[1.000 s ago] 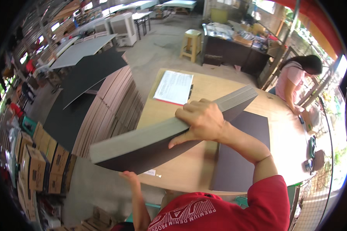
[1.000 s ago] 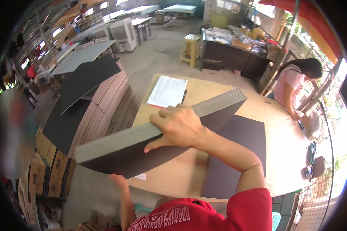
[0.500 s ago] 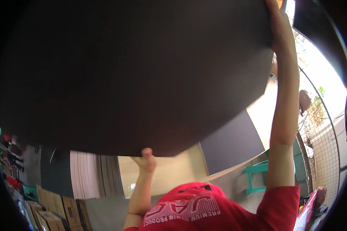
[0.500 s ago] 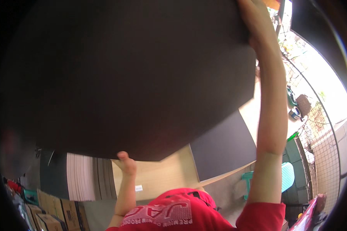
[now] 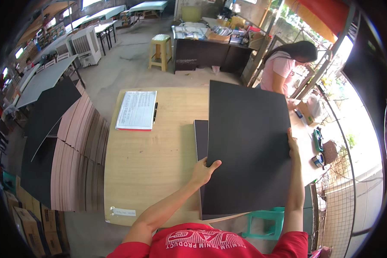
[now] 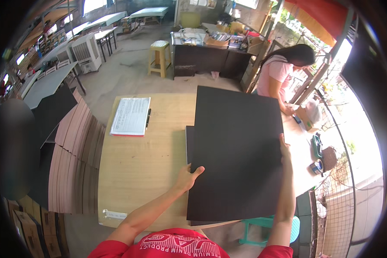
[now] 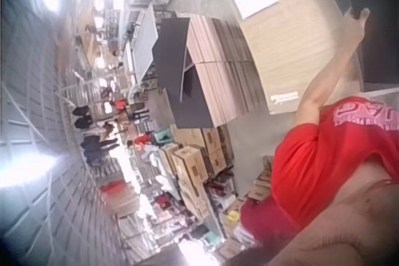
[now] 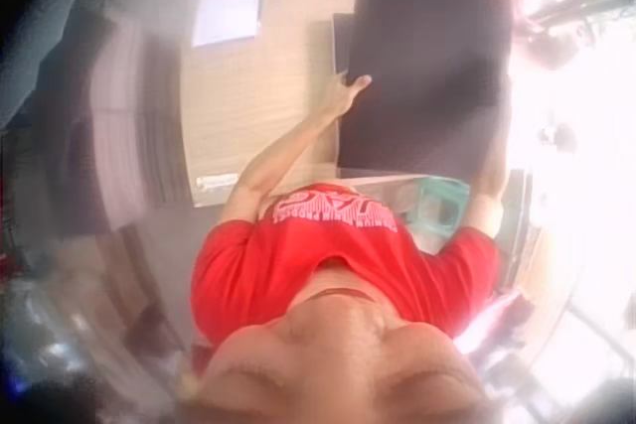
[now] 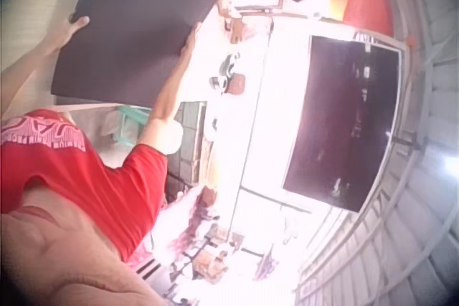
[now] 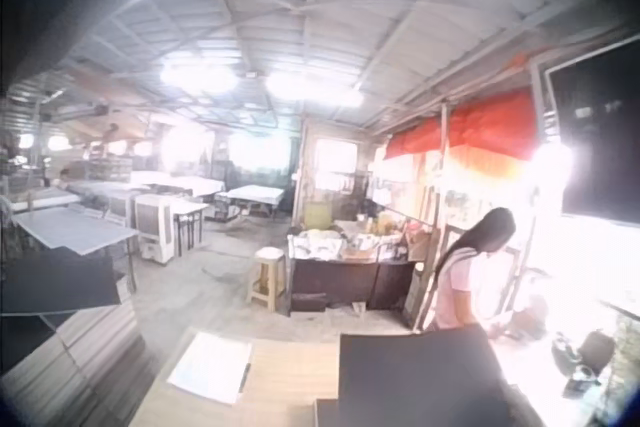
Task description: The person lifts large dark paper sheets one by one from a stack and places them onto a table, checking the edges and surface before setting them down.
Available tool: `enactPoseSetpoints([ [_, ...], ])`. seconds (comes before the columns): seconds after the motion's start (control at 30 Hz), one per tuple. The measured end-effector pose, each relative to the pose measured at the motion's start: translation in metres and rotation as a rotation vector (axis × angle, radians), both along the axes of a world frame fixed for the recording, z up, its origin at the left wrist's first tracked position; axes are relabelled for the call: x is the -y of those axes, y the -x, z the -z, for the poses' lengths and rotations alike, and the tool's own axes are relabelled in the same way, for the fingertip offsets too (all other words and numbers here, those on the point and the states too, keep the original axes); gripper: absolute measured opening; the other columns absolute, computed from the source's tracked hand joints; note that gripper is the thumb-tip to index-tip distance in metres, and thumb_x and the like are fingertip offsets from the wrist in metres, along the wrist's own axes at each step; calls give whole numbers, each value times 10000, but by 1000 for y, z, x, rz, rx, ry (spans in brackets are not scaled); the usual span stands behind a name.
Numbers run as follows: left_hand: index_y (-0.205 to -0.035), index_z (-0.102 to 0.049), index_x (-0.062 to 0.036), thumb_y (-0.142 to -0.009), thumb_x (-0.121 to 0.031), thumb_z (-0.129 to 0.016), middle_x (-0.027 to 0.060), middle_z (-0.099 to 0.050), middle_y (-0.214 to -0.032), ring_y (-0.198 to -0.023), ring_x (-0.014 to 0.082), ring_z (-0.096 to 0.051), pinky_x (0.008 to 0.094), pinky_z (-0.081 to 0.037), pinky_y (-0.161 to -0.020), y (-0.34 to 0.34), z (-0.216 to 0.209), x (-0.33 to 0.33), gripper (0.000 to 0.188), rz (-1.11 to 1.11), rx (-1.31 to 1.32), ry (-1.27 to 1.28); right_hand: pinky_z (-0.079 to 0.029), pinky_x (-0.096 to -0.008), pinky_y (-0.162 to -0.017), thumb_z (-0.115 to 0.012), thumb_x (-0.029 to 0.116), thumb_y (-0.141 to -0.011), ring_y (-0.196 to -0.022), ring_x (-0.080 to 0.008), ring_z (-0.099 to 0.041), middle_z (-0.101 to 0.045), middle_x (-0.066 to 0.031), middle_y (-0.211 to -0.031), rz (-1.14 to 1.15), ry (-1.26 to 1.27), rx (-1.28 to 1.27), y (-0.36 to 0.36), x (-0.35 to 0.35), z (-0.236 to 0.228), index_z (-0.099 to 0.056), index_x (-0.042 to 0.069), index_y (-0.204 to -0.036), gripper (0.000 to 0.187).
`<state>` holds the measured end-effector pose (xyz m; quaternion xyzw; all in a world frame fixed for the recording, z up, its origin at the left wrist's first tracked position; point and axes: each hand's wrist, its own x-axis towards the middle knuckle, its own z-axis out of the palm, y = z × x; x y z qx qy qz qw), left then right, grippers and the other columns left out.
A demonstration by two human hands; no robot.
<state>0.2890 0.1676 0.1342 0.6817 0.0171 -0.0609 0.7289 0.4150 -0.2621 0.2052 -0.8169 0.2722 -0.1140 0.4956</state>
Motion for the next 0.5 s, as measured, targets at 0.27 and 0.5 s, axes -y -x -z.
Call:
enactPoseSetpoints([
  [0.27,-684,-541,-49,-782,-711,-640,-9,-462,-586,-579,123,-473,304,-410,-556,-21,77,-1,676,-150,-140,-178,-368,-384,-1063,-532,726,-836,-1310,-294,-434,-485,-213,-1399,-187,-120,-307,-91,-25,132,-453,-62,-1376,959],
  [0.5,-645,-545,-32,-787,-740,-600,3,-485,-579,-569,136,-474,355,-398,-527,-39,114,-2,724,-128,-260,-312,-332,-403,-1091,-547,753,-801,-1342,-307,-403,-469,-225,-1410,-182,-116,-233,-107,-21,190,-446,-51,-1387,1000],
])
